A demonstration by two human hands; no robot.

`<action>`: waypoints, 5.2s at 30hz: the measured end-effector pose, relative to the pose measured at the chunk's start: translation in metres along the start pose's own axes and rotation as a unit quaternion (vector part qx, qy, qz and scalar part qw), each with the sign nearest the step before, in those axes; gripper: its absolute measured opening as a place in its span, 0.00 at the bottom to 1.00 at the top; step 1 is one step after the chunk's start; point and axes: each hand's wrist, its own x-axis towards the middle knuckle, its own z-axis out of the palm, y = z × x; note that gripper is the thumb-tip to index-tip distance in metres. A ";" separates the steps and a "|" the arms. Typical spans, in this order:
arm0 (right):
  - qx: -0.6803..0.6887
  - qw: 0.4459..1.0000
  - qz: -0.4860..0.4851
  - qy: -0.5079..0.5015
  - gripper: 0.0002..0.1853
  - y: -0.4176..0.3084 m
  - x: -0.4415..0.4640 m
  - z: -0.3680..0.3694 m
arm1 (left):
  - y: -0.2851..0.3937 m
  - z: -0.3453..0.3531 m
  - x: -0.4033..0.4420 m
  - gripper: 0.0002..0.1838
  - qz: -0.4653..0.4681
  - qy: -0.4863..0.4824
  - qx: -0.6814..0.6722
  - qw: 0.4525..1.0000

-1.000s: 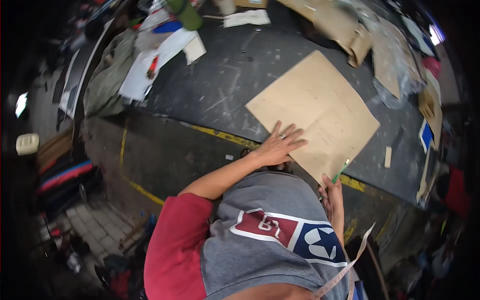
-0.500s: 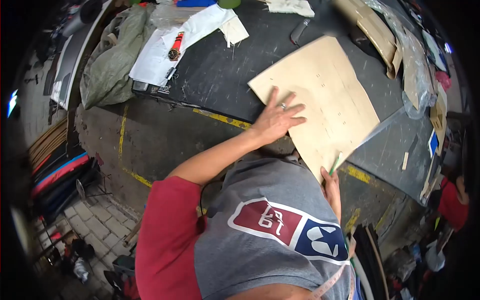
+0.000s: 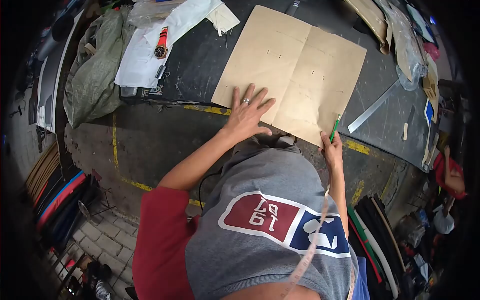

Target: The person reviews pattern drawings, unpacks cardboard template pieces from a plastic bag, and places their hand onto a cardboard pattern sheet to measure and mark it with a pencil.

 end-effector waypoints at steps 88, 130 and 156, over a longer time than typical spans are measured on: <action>0.253 0.507 -0.824 -0.014 0.18 -0.264 -0.237 -0.202 | 0.030 0.026 0.199 0.38 -0.212 0.052 0.140 0.966; 0.238 0.651 -0.619 0.369 0.09 -0.271 -0.231 -0.086 | 0.013 0.037 0.198 0.35 -0.175 0.098 0.136 0.970; 0.429 0.647 -0.566 0.277 0.10 -0.268 -0.232 -0.076 | 0.000 0.045 0.184 0.34 -0.174 0.099 0.162 0.966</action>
